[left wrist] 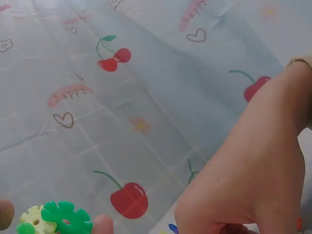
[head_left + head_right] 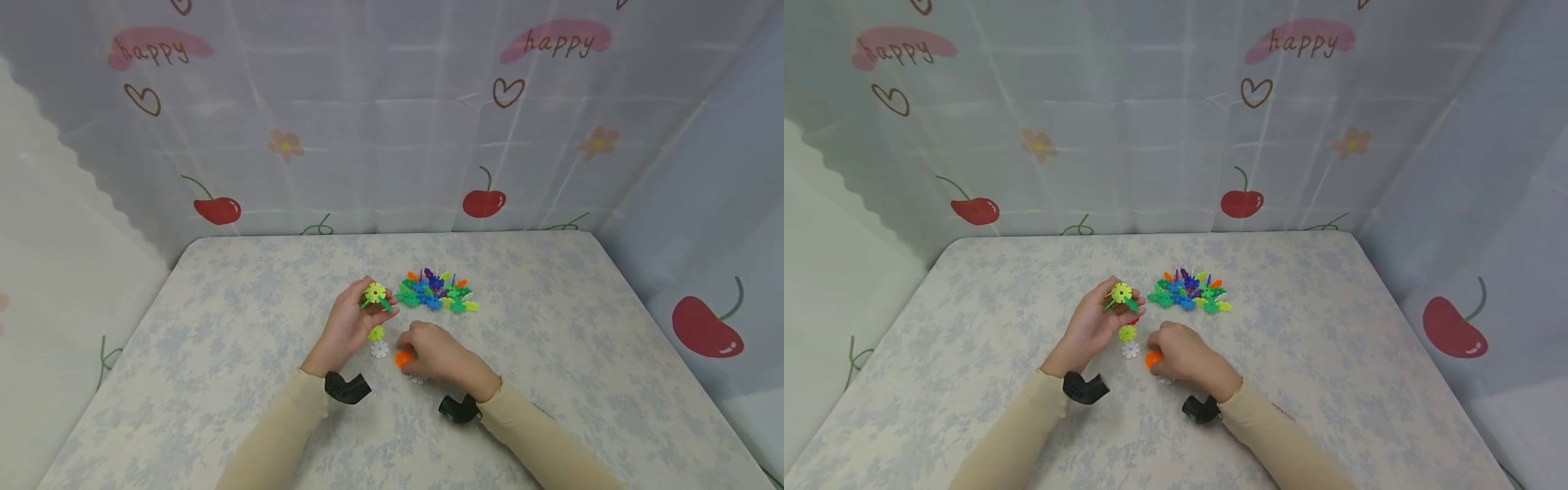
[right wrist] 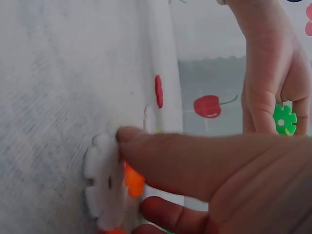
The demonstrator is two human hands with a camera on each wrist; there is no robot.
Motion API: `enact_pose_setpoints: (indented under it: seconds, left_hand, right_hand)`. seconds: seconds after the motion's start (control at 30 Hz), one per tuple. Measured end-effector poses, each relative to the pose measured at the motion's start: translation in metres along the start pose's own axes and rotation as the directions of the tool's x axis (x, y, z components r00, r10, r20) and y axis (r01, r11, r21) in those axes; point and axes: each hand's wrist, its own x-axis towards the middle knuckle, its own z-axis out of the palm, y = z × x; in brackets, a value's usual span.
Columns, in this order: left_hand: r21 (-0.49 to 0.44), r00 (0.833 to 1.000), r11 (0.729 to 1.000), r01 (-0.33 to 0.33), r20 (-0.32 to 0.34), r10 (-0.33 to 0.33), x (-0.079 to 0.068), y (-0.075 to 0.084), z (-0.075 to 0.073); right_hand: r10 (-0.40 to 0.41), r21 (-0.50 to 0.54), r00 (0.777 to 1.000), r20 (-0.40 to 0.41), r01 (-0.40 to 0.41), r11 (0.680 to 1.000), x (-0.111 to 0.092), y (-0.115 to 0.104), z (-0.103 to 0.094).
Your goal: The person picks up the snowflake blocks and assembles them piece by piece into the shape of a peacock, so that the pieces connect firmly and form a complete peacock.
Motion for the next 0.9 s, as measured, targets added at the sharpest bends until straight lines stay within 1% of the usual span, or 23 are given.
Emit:
enact_pose_setpoints:
  seconds: [0.1,0.2,0.27,0.33,0.43,0.53,0.6,0.67,0.7,0.73,0.77,0.8,0.83,0.87,0.9]
  left_hand:
    - [-0.038,1.000,0.999,0.021,0.001,-0.021,0.000,0.000,0.000]
    - [-0.068,0.999,0.997,0.032,0.012,-0.031,0.000,0.000,-0.001]
    - [-0.063,1.000,0.998,0.019,0.021,-0.018,0.000,0.001,-0.003]
    - [-0.044,1.000,0.999,-0.008,0.016,0.008,0.001,0.002,-0.004]
    - [0.018,0.998,0.998,-0.057,0.013,0.057,0.001,0.003,-0.007]
    - [0.076,0.997,0.994,-0.073,0.030,0.071,0.002,0.003,-0.009]
    - [0.135,0.997,0.988,-0.074,0.045,0.068,0.003,0.001,-0.009]
    - [0.230,0.996,0.970,-0.085,0.051,0.076,0.003,-0.002,-0.008]
    - [0.294,0.995,0.951,-0.097,0.051,0.086,0.003,-0.004,-0.007]
    - [0.367,0.993,0.923,-0.115,0.051,0.104,0.003,-0.006,-0.006]
    - [0.446,0.990,0.884,-0.140,0.055,0.129,0.003,-0.008,-0.005]
    - [0.523,0.986,0.836,-0.166,0.066,0.154,0.002,-0.010,-0.004]
    - [0.593,0.980,0.782,-0.192,0.076,0.182,0.001,-0.012,-0.003]
    - [0.653,0.974,0.726,-0.215,0.089,0.208,0.000,-0.013,-0.001]
    - [0.701,0.967,0.672,-0.238,0.104,0.234,-0.001,-0.014,0.000]
  right_hand:
    - [0.062,0.036,0.998,0.026,-0.063,0.997,0.000,0.000,-0.001]
    - [0.113,0.082,0.993,0.035,-0.115,0.990,0.001,0.002,0.000]
    - [0.128,0.101,0.991,0.037,-0.131,0.986,0.002,0.003,0.000]
    - [0.125,0.110,0.992,0.034,-0.128,0.986,0.003,0.006,0.001]
    - [0.119,0.127,0.992,0.049,-0.124,0.984,0.003,0.010,0.000]
    - [0.111,0.162,0.992,0.056,-0.118,0.980,0.003,0.013,-0.004]
    - [0.101,0.190,0.995,0.019,-0.103,0.976,0.001,0.015,-0.009]
    - [0.110,0.247,0.992,-0.065,-0.091,0.965,-0.001,0.016,-0.016]
    - [0.119,0.279,0.985,-0.126,-0.080,0.957,-0.002,0.016,-0.020]
    - [0.131,0.326,0.973,-0.188,-0.064,0.943,-0.004,0.015,-0.024]
    - [0.143,0.370,0.958,-0.249,-0.042,0.928,-0.006,0.015,-0.028]
    - [0.156,0.412,0.940,-0.303,-0.018,0.911,-0.008,0.013,-0.032]
    - [0.167,0.460,0.924,-0.343,0.010,0.888,-0.009,0.012,-0.036]
    - [0.171,0.491,0.912,-0.374,0.038,0.870,-0.011,0.010,-0.040]
    - [0.174,0.523,0.904,-0.390,0.062,0.850,-0.012,0.008,-0.043]
